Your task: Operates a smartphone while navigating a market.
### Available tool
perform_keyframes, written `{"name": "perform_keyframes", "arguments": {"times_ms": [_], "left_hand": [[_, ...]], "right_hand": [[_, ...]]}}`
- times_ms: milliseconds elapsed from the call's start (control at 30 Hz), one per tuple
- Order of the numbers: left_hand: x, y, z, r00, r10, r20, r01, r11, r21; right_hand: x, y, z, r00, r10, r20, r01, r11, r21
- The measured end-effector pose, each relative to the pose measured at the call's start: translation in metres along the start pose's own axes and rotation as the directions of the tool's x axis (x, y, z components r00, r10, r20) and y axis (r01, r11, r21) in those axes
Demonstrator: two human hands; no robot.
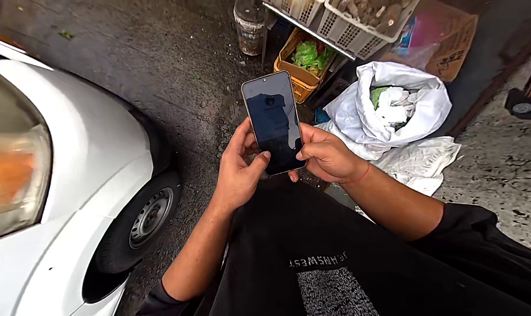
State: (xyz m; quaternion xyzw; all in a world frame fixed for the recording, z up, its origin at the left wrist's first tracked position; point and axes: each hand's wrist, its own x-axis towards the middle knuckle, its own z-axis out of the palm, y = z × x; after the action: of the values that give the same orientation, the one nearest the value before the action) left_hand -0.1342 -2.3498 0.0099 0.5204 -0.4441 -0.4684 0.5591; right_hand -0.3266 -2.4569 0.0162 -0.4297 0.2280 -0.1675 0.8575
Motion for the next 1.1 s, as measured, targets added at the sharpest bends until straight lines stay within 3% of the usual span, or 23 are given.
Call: {"name": "perform_keyframes", "arguments": {"times_ms": [233, 533, 733, 1100], "left_hand": [[0.125, 0.008, -0.068, 0.999, 0.036, 0.011, -0.036, 0.999, -0.011], [0.238, 0.028, -0.14, 1.0, 0.012, -0.001, -0.012, 1.0, 0.028], [0.306, 0.025, -0.158, 0.997, -0.013, -0.071, 0.015, 0.999, 0.031], [0.423, 0.027, -0.156, 0.953, 0.038, -0.299, -0.008, 0.995, 0.103]], "right_hand": [[0.122, -0.063, -0.019, 1.0, -0.024, -0.006, 0.024, 1.0, -0.018], [0.246, -0.123, -0.03, 1.0, -0.009, -0.011, 0.009, 1.0, -0.008], [0.317, -0.154, -0.066, 1.0, 0.014, 0.025, -0.014, 0.999, 0.032], [0.428, -0.236, -0.132, 0.976, 0.059, 0.209, -0.028, 0.988, -0.149]]}}
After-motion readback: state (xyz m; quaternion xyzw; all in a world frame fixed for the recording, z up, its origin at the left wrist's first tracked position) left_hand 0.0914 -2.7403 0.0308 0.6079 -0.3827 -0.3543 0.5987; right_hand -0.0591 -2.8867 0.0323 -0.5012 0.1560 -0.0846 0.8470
